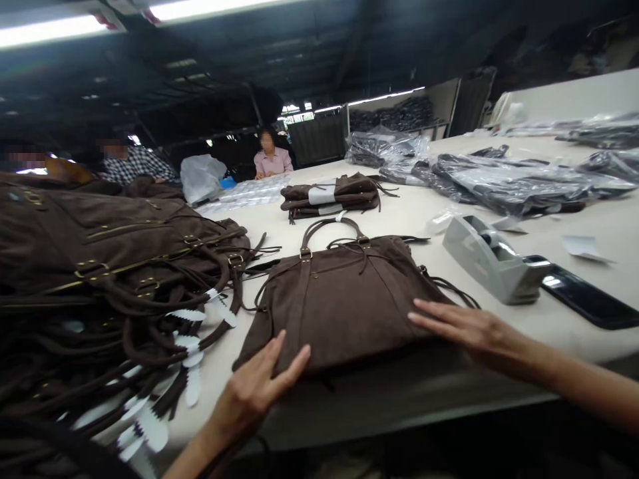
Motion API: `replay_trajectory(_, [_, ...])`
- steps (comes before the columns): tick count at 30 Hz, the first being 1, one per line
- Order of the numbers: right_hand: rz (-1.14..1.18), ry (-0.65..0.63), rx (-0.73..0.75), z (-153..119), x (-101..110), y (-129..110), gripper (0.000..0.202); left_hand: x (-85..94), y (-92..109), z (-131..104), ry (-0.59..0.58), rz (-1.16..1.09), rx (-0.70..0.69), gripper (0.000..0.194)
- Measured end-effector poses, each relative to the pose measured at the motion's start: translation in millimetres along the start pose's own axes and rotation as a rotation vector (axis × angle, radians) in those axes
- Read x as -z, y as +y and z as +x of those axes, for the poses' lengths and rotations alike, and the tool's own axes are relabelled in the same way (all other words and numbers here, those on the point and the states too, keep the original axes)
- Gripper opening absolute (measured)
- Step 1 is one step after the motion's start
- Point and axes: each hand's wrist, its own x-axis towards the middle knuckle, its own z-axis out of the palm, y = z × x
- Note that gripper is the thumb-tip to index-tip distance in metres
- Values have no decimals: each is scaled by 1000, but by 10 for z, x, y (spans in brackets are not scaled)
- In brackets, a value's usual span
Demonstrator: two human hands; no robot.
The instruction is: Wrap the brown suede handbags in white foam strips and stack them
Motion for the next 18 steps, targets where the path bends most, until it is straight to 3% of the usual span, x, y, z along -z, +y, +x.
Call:
replay_trajectory(3, [-29,36,-62,-243,-288,-189,70,-147,249,-237,-34,-19,29,63])
replay_trajectory(6, [38,-11,-104,-282,-309,-238,72,-221,264,-315,-69,-52,35,62])
replay_trajectory(10, [166,-231,-99,-83,84,-168,65,-204,179,-268,-68,-67,-6,61])
replay_trajectory(13, [230,-334,-45,282,465,-133,52,-158,186,-219,-99,-74,-4,61])
replay_trajectory(16, [222,-288,39,804,719,-148,48,-116,227,-182,-118,-61,-10,60])
replay_trajectory(18, [222,-226,120,1105,734,-179,50,-93,244,-171,-132,-54,1,60])
